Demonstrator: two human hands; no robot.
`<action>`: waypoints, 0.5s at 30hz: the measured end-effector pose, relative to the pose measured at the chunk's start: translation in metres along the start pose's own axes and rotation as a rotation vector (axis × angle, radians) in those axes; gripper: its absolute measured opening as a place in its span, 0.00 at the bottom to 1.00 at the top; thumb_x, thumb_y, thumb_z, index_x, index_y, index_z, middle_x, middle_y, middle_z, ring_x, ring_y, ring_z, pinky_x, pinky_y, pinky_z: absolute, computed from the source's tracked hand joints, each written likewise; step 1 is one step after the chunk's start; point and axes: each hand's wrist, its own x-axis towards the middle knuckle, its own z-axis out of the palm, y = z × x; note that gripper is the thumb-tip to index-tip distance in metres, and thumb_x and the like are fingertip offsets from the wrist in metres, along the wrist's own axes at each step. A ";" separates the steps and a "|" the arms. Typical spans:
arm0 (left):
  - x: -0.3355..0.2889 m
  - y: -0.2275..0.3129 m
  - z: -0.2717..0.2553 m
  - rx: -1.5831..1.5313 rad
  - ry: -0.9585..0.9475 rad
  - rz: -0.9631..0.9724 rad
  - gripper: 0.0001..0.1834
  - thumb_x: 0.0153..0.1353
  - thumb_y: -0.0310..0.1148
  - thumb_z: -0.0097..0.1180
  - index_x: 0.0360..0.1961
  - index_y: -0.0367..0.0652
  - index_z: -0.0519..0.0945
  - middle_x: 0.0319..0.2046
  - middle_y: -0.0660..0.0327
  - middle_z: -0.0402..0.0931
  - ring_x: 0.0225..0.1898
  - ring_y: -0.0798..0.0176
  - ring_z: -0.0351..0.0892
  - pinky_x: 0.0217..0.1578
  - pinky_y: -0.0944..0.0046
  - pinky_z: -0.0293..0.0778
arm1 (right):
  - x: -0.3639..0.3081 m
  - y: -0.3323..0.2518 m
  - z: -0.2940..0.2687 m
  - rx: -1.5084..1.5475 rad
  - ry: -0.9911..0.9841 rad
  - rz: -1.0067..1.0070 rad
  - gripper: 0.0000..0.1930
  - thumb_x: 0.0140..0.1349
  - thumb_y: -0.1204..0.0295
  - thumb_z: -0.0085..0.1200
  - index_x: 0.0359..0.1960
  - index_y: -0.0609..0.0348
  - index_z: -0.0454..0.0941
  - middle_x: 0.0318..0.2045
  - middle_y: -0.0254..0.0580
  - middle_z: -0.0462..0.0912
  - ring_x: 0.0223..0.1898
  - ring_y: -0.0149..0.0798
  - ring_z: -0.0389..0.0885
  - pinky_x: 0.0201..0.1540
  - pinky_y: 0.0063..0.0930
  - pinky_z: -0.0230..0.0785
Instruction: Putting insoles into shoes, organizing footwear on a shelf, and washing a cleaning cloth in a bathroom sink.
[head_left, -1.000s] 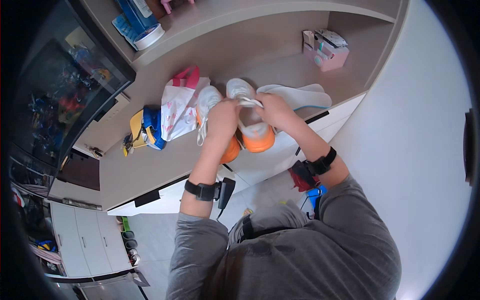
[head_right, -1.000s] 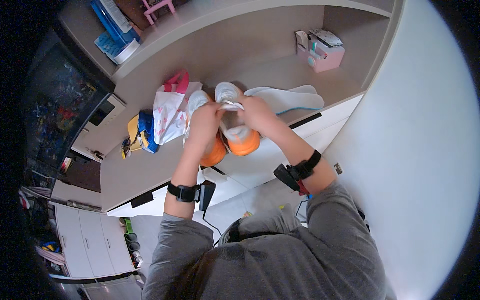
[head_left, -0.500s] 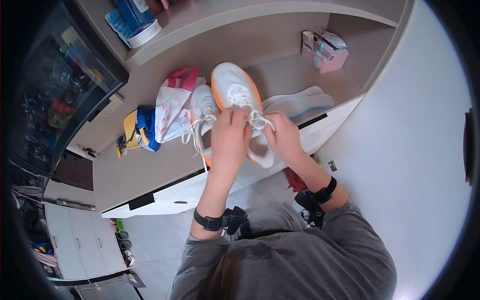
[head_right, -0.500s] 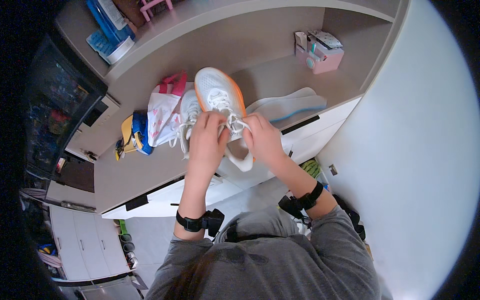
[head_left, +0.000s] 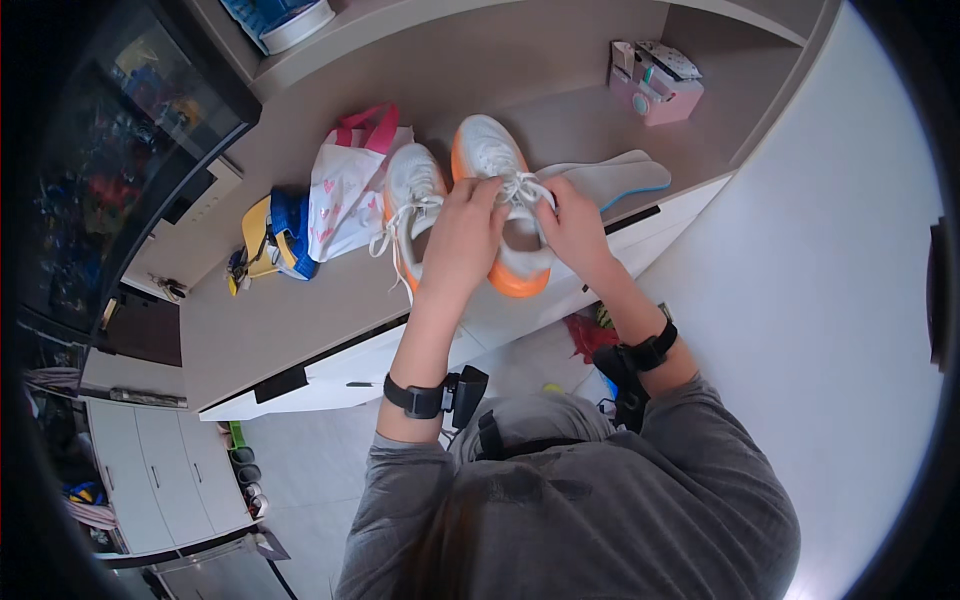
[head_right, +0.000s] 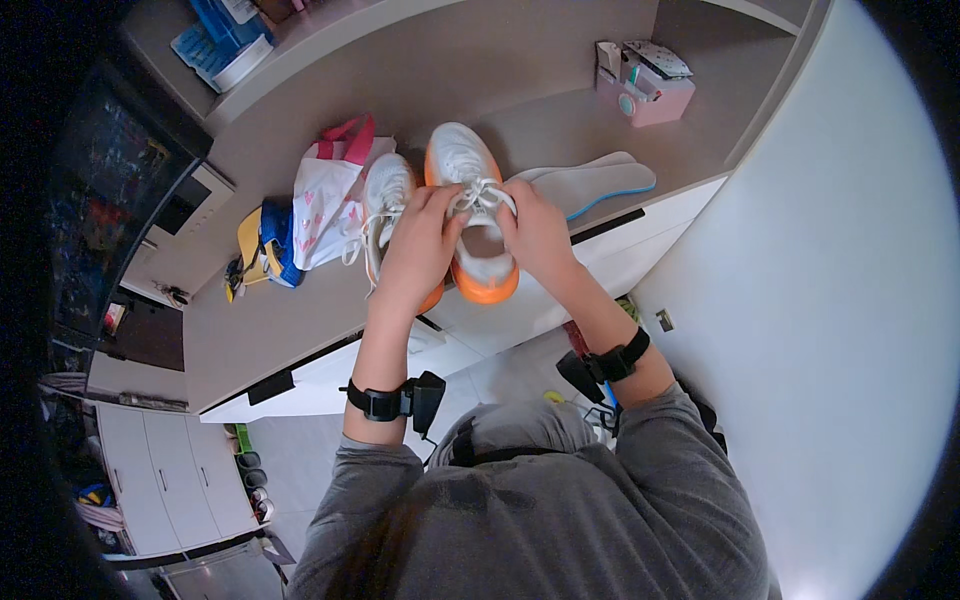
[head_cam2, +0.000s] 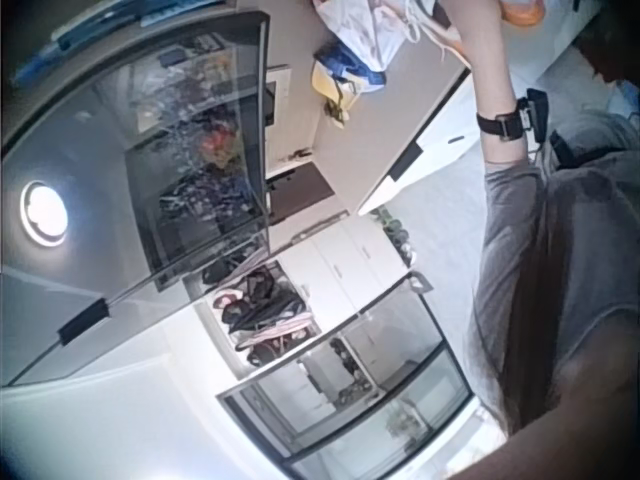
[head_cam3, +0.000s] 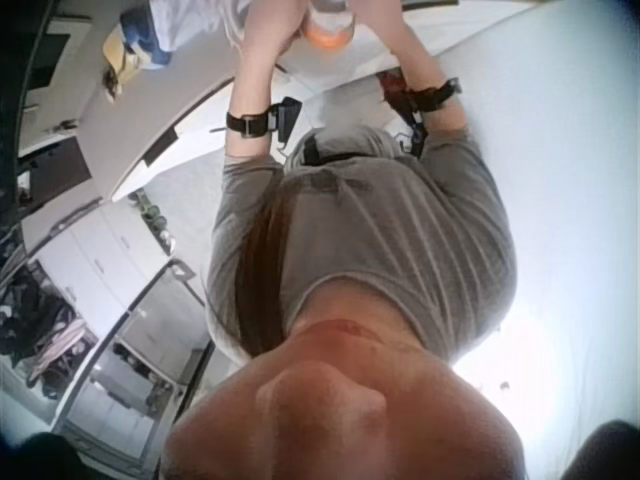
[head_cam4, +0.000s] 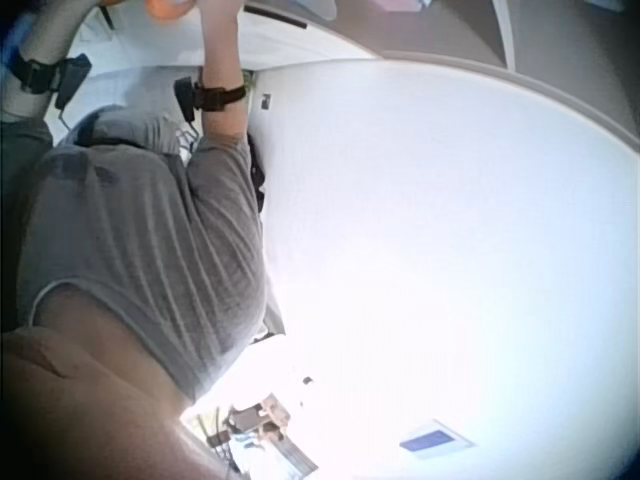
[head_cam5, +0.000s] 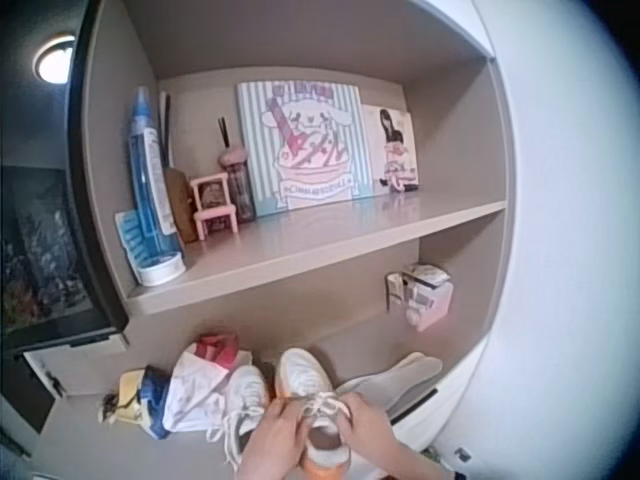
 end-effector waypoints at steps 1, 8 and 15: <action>0.000 0.000 0.000 -0.028 0.017 -0.010 0.12 0.54 0.28 0.50 0.40 0.37 0.73 0.40 0.50 0.69 0.41 0.47 0.70 0.42 0.59 0.67 | 0.005 0.003 0.000 -0.015 0.009 -0.001 0.08 0.54 0.70 0.47 0.32 0.61 0.69 0.28 0.49 0.75 0.29 0.51 0.74 0.31 0.39 0.67; -0.008 -0.006 -0.007 -0.076 -0.006 -0.070 0.12 0.54 0.28 0.50 0.41 0.38 0.74 0.45 0.51 0.69 0.45 0.48 0.70 0.43 0.59 0.67 | 0.008 0.005 0.007 0.286 0.019 0.042 0.15 0.57 0.61 0.50 0.26 0.63 0.71 0.21 0.42 0.74 0.22 0.38 0.74 0.26 0.29 0.67; -0.012 -0.013 0.000 -0.057 -0.042 -0.026 0.12 0.54 0.27 0.49 0.40 0.37 0.74 0.48 0.49 0.66 0.48 0.47 0.68 0.47 0.59 0.65 | -0.080 0.110 -0.002 0.643 0.073 0.959 0.18 0.60 0.58 0.41 0.18 0.57 0.69 0.13 0.32 0.71 0.14 0.27 0.69 0.17 0.20 0.61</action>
